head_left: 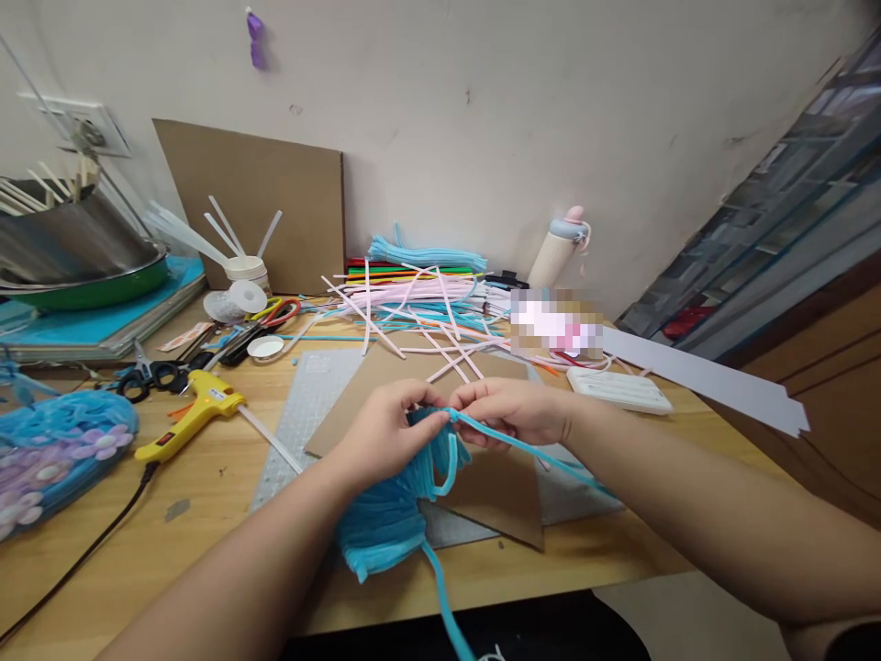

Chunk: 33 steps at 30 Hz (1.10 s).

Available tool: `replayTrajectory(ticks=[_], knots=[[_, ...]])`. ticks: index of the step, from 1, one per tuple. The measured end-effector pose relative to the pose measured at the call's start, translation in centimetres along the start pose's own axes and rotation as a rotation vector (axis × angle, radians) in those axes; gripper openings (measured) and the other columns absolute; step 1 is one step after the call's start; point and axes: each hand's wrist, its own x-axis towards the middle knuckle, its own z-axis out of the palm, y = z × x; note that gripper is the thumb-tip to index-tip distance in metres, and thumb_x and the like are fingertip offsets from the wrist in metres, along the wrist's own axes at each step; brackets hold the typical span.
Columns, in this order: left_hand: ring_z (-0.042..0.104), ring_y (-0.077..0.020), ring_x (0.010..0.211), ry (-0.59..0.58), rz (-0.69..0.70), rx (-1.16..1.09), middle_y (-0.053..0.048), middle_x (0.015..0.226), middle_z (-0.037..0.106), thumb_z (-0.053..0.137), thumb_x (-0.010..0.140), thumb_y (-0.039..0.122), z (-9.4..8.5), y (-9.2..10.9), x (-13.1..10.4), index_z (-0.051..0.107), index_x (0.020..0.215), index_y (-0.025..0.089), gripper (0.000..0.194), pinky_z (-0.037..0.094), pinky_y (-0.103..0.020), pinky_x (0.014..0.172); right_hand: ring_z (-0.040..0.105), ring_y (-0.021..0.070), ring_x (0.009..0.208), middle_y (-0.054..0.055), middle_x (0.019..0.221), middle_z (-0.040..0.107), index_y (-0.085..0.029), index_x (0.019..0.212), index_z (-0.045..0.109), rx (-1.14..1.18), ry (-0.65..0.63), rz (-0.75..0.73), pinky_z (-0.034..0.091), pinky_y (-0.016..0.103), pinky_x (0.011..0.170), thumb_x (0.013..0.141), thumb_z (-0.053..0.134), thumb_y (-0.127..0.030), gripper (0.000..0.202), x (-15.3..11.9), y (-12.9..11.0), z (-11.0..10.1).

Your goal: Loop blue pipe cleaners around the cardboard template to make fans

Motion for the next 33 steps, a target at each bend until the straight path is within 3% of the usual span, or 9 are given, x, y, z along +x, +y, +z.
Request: replayTrajectory(ticks=[5, 12, 21, 28, 33], knots=[[0.054, -0.0127, 0.069, 0.018, -0.095, -0.092, 0.0, 0.072, 0.061, 0.053, 0.077, 0.03, 0.1, -0.3, 0.3, 0.06, 0.078, 0.016, 0.016, 0.04, -0.021, 0.059, 0.037, 0.0028, 0.041, -0.006, 0.056, 0.048, -0.017, 0.084, 0.051, -0.045, 0.262, -0.25, 0.026, 0.015, 0.037, 0.07, 0.064, -0.032, 0.024, 0.0, 1.2, 1.1], [0.054, -0.0123, 0.068, 0.078, -0.089, -0.096, 0.0, 0.071, 0.061, 0.055, 0.075, 0.027, 0.5, -0.1, 0.2, 0.06, 0.075, 0.015, 0.014, 0.04, -0.021, 0.061, 0.036, 0.0031, 0.037, -0.007, 0.048, 0.045, -0.015, 0.068, 0.05, 0.077, 0.393, -0.319, 0.022, 0.016, 0.034, 0.062, 0.071, -0.033, 0.029, 0.3, 1.9, 2.2], [0.055, -0.0123, 0.071, -0.038, -0.195, -0.389, -0.002, 0.076, 0.061, 0.057, 0.074, 0.029, 0.4, -1.3, 0.5, 0.06, 0.083, 0.014, 0.018, 0.041, -0.022, 0.064, 0.03, 0.0024, 0.039, -0.008, 0.049, 0.042, -0.015, 0.078, 0.053, 0.199, 0.345, -0.293, 0.014, 0.019, 0.039, 0.066, 0.069, -0.027, 0.023, 0.1, 1.4, 2.5], [0.05, -0.0099, 0.063, -0.056, -0.218, -0.388, 0.0, 0.07, 0.058, 0.057, 0.074, 0.032, 0.2, -1.5, 0.5, 0.06, 0.079, 0.013, 0.02, 0.038, -0.02, 0.058, 0.031, 0.003, 0.04, -0.007, 0.047, 0.042, -0.015, 0.078, 0.053, 0.224, 0.307, -0.298, 0.013, 0.02, 0.04, 0.069, 0.066, -0.026, 0.019, 0.3, 1.7, 2.7], [0.048, -0.0092, 0.059, -0.102, -0.277, -0.43, 0.0, 0.067, 0.057, 0.057, 0.073, 0.033, 0.1, -1.2, 0.6, 0.059, 0.078, 0.013, 0.021, 0.036, -0.02, 0.055, 0.028, 0.0016, 0.039, -0.007, 0.05, 0.041, -0.015, 0.078, 0.051, 0.246, 0.232, -0.166, 0.011, 0.017, 0.038, 0.068, 0.067, -0.029, 0.023, 0.3, 1.5, 2.1]])
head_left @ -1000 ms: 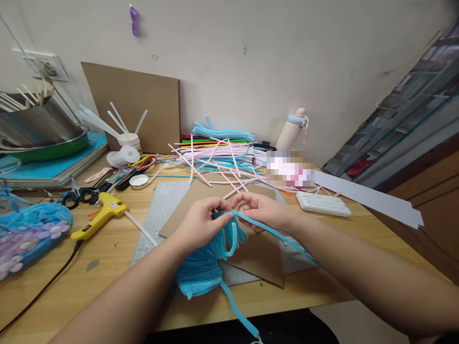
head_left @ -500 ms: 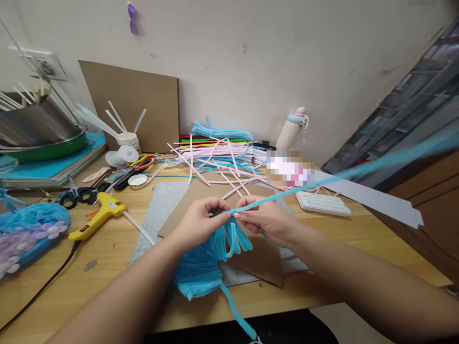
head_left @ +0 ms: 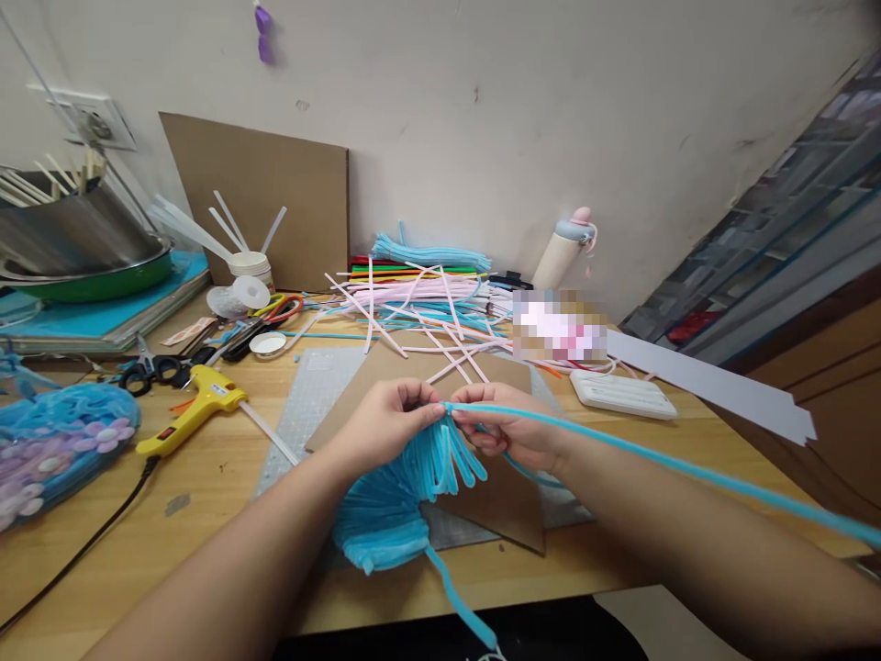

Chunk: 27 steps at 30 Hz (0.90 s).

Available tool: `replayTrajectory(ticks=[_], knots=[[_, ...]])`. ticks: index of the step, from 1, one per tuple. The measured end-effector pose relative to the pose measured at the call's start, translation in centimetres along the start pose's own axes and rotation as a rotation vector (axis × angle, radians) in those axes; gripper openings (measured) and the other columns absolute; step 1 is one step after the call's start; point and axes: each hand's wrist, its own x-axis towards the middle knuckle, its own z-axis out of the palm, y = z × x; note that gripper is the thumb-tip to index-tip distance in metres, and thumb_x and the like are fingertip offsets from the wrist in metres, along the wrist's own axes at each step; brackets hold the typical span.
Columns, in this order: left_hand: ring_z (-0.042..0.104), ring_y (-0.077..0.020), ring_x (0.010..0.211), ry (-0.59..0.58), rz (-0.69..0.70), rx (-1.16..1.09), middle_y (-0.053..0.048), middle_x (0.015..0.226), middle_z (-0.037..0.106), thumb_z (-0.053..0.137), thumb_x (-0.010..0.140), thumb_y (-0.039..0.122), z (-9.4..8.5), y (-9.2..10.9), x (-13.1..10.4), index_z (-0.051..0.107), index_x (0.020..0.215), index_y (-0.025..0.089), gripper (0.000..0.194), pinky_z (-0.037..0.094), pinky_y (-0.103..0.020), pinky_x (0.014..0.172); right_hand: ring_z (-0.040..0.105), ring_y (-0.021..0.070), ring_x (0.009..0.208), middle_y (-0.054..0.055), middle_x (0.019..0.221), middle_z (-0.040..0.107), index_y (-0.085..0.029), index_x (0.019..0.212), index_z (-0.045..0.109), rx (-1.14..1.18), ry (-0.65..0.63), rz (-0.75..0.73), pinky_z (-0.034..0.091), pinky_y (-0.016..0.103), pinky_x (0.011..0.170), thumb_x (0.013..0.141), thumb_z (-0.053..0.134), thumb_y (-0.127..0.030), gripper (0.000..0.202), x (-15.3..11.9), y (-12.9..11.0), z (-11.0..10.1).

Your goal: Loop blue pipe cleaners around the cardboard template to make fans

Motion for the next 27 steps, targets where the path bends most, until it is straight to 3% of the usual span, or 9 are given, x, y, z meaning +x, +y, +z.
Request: replayTrajectory(ticks=[13, 19, 23, 27], knots=[[0.045, -0.0082, 0.055, -0.001, 0.019, 0.086, 0.002, 0.062, 0.054, 0.056, 0.073, 0.036, 0.0, 0.1, -0.2, 0.06, 0.076, 0.013, 0.024, 0.033, -0.02, 0.052, 0.029, 0.0016, 0.039, -0.007, 0.053, 0.04, -0.014, 0.075, 0.05, -0.141, 0.019, -0.01, 0.013, 0.017, 0.038, 0.066, 0.067, -0.033, 0.026, 0.5, 0.0, -0.4], [0.044, -0.008, 0.054, 0.008, 0.066, 0.179, 0.002, 0.062, 0.053, 0.053, 0.076, 0.034, -0.1, -0.2, -0.2, 0.06, 0.078, 0.014, 0.021, 0.032, -0.019, 0.05, 0.03, 0.0025, 0.038, -0.007, 0.05, 0.041, -0.016, 0.077, 0.05, -0.359, 0.073, -0.056, 0.018, 0.017, 0.036, 0.069, 0.064, -0.037, 0.026, 0.4, -0.3, -0.3], [0.05, -0.0104, 0.062, -0.057, 0.108, 0.181, -0.001, 0.07, 0.06, 0.052, 0.077, 0.033, 0.0, 0.2, -0.5, 0.06, 0.081, 0.014, 0.021, 0.038, -0.021, 0.056, 0.033, 0.0015, 0.039, -0.003, 0.06, 0.05, -0.015, 0.079, 0.053, -0.384, -0.092, 0.072, 0.02, 0.015, 0.035, 0.072, 0.06, -0.034, 0.022, 0.4, -1.3, -0.9], [0.055, -0.0133, 0.072, -0.111, 0.209, 0.247, -0.003, 0.078, 0.063, 0.053, 0.077, 0.03, 0.0, 0.8, -0.8, 0.062, 0.082, 0.015, 0.018, 0.042, -0.024, 0.066, 0.038, 0.0038, 0.04, -0.002, 0.054, 0.048, -0.011, 0.071, 0.054, -0.277, -0.306, 0.22, 0.025, 0.016, 0.035, 0.077, 0.051, -0.029, 0.02, 0.8, -1.9, -1.7]])
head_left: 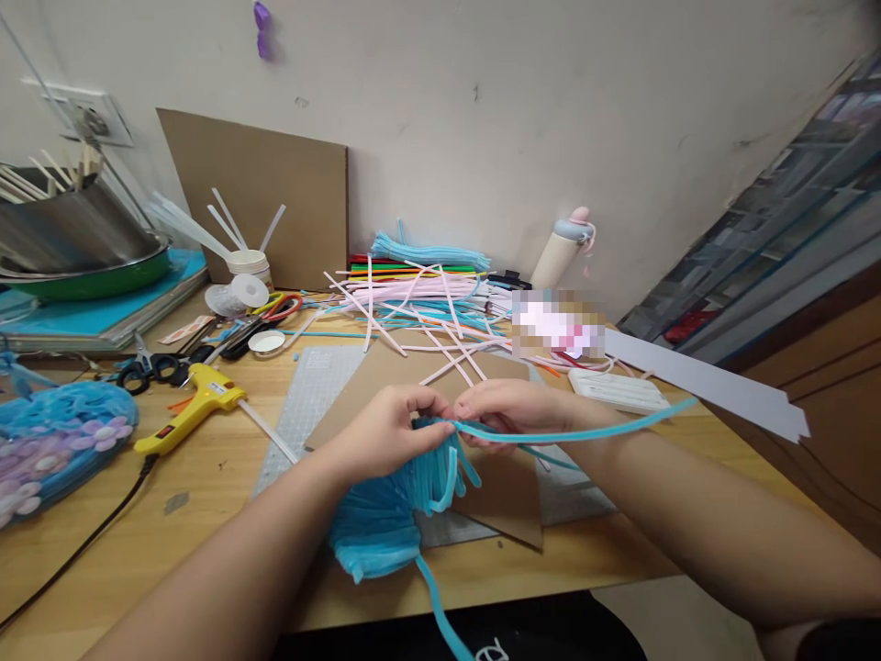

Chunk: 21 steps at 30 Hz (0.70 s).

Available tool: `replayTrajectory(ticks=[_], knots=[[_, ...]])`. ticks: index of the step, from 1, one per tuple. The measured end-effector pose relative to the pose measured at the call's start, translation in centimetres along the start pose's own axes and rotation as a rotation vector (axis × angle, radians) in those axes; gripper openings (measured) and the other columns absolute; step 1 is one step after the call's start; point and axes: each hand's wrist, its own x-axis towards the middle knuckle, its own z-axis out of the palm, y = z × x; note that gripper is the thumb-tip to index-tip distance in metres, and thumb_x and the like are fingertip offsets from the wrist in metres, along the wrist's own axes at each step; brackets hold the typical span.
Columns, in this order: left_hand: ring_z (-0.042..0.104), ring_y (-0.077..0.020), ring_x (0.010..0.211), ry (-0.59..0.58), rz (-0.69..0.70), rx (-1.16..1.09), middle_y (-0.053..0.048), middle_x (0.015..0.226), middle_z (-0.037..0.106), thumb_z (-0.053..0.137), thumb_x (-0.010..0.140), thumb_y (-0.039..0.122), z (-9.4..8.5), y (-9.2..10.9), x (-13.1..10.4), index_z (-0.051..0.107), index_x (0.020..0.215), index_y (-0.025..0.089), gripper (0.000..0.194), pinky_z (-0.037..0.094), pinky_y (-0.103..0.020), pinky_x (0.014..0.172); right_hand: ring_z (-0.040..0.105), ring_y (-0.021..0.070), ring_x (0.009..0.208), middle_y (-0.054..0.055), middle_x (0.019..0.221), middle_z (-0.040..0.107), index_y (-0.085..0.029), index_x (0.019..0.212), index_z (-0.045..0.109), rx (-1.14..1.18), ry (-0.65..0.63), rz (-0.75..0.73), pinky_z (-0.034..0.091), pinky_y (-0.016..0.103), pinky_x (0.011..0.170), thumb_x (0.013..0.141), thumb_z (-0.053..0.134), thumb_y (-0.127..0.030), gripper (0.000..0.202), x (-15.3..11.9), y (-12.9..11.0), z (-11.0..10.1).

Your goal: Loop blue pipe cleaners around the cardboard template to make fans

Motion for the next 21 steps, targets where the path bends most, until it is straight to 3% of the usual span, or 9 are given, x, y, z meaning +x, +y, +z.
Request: replayTrajectory(ticks=[7, 11, 15, 21], knots=[[0.058, -0.0139, 0.073, -0.046, 0.096, 0.164, -0.003, 0.081, 0.066, 0.052, 0.078, 0.027, -0.2, 0.3, -0.1, 0.064, 0.084, 0.017, 0.017, 0.043, -0.025, 0.068, 0.033, 0.0012, 0.037, -0.005, 0.052, 0.044, -0.012, 0.074, 0.051, 0.201, -0.127, 0.143, 0.015, 0.013, 0.034, 0.071, 0.06, -0.024, 0.015, 0.3, 0.3, -0.3], [0.056, -0.0134, 0.069, -0.007, 0.063, 0.27, -0.002, 0.076, 0.065, 0.052, 0.076, 0.026, -0.1, 0.1, 0.0, 0.064, 0.082, 0.017, 0.016, 0.041, -0.024, 0.064, 0.031, 0.0009, 0.037, -0.007, 0.048, 0.042, -0.014, 0.069, 0.048, 0.192, -0.004, 0.072, 0.014, 0.013, 0.035, 0.069, 0.063, -0.022, 0.017, 0.4, 0.4, 0.0], [0.055, -0.0125, 0.065, 0.008, 0.025, 0.306, -0.001, 0.073, 0.064, 0.051, 0.076, 0.026, -0.1, 0.0, 0.0, 0.064, 0.081, 0.017, 0.016, 0.039, -0.022, 0.06, 0.03, 0.0017, 0.036, -0.007, 0.045, 0.042, -0.014, 0.066, 0.048, 0.043, 0.151, -0.023, 0.015, 0.015, 0.035, 0.069, 0.064, -0.025, 0.019, 0.3, 0.3, 0.6], [0.054, -0.0127, 0.063, 0.001, -0.018, 0.267, -0.001, 0.07, 0.064, 0.05, 0.076, 0.029, -0.1, 0.0, -0.1, 0.064, 0.08, 0.017, 0.018, 0.038, -0.022, 0.057, 0.031, 0.0032, 0.038, -0.007, 0.047, 0.042, -0.016, 0.068, 0.048, -0.159, 0.218, -0.047, 0.019, 0.017, 0.038, 0.068, 0.06, -0.026, 0.015, 0.1, -0.4, 1.2]])
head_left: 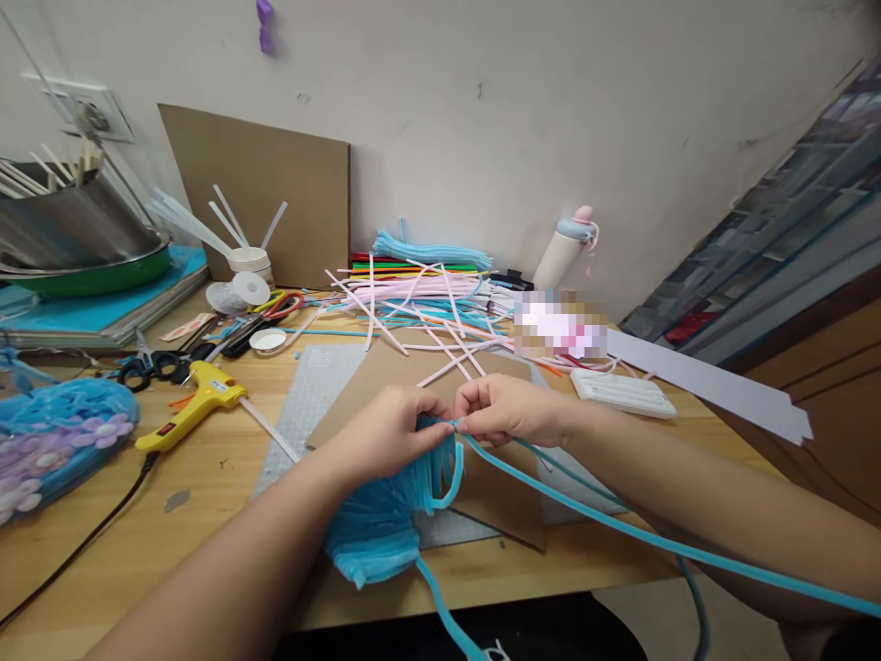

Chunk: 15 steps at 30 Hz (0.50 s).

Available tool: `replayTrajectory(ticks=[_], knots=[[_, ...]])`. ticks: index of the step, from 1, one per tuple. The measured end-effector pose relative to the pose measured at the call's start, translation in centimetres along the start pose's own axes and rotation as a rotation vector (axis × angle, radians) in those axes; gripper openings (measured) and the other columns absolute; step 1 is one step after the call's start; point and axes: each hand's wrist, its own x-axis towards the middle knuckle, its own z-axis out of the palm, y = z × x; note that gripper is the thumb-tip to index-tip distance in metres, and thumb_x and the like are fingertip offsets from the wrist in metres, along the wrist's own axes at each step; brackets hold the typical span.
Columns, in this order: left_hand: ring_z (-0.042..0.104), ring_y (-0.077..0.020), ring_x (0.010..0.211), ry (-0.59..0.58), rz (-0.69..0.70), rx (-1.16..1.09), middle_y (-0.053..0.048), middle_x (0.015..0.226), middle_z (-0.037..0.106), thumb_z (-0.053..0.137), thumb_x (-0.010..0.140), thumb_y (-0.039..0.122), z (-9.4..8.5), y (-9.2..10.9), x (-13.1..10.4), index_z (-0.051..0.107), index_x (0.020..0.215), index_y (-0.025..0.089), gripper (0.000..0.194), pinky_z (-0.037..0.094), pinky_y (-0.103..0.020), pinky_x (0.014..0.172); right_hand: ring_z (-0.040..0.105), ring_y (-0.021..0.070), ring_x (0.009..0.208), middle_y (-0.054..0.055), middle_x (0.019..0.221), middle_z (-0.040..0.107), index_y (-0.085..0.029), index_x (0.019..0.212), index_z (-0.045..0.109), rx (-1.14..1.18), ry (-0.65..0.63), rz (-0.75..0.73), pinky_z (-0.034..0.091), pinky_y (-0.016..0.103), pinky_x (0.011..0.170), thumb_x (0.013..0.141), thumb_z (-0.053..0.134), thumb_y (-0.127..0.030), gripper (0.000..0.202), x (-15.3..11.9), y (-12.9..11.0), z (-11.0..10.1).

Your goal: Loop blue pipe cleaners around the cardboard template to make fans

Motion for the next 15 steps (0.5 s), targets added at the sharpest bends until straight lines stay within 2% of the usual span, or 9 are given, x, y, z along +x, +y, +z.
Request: replayTrajectory(ticks=[5, 11, 13, 15], knots=[[0.054, -0.0131, 0.062, -0.01, 0.0, -0.059, -0.001, 0.07, 0.064, 0.051, 0.075, 0.027, 0.2, -0.1, 0.0, 0.064, 0.079, 0.016, 0.018, 0.038, -0.022, 0.057, 0.036, 0.0061, 0.049, -0.006, 0.053, 0.042, -0.016, 0.062, 0.049, -0.406, 0.143, -0.149, 0.026, 0.019, 0.045, 0.063, 0.055, -0.017, 0.006, 0.0, -0.1, 0.3], [0.055, -0.014, 0.067, -0.008, -0.006, -0.102, -0.001, 0.074, 0.064, 0.051, 0.075, 0.023, 0.4, -0.4, 0.1, 0.064, 0.083, 0.015, 0.018, 0.04, -0.023, 0.06, 0.036, 0.0083, 0.053, -0.003, 0.053, 0.043, -0.016, 0.057, 0.046, -0.865, 0.36, -0.418, 0.024, 0.022, 0.05, 0.066, 0.053, -0.017, 0.012, -0.8, -0.1, 1.9], [0.055, -0.0138, 0.067, 0.009, 0.002, -0.066, -0.001, 0.074, 0.064, 0.051, 0.075, 0.023, 0.4, -0.5, 0.1, 0.064, 0.084, 0.016, 0.017, 0.039, -0.023, 0.06, 0.041, 0.0098, 0.057, -0.001, 0.058, 0.049, -0.016, 0.061, 0.05, -0.89, 0.378, -0.441, 0.026, 0.023, 0.052, 0.069, 0.052, -0.017, 0.008, -1.1, -0.4, 2.0], [0.055, -0.0134, 0.065, 0.023, 0.019, -0.007, -0.001, 0.073, 0.064, 0.051, 0.075, 0.024, 0.4, -0.4, 0.1, 0.063, 0.084, 0.017, 0.016, 0.039, -0.023, 0.06, 0.044, 0.0101, 0.055, 0.0, 0.058, 0.051, -0.016, 0.064, 0.052, -0.729, 0.317, -0.315, 0.028, 0.023, 0.051, 0.074, 0.049, -0.022, 0.012, -1.4, -0.7, 1.7]])
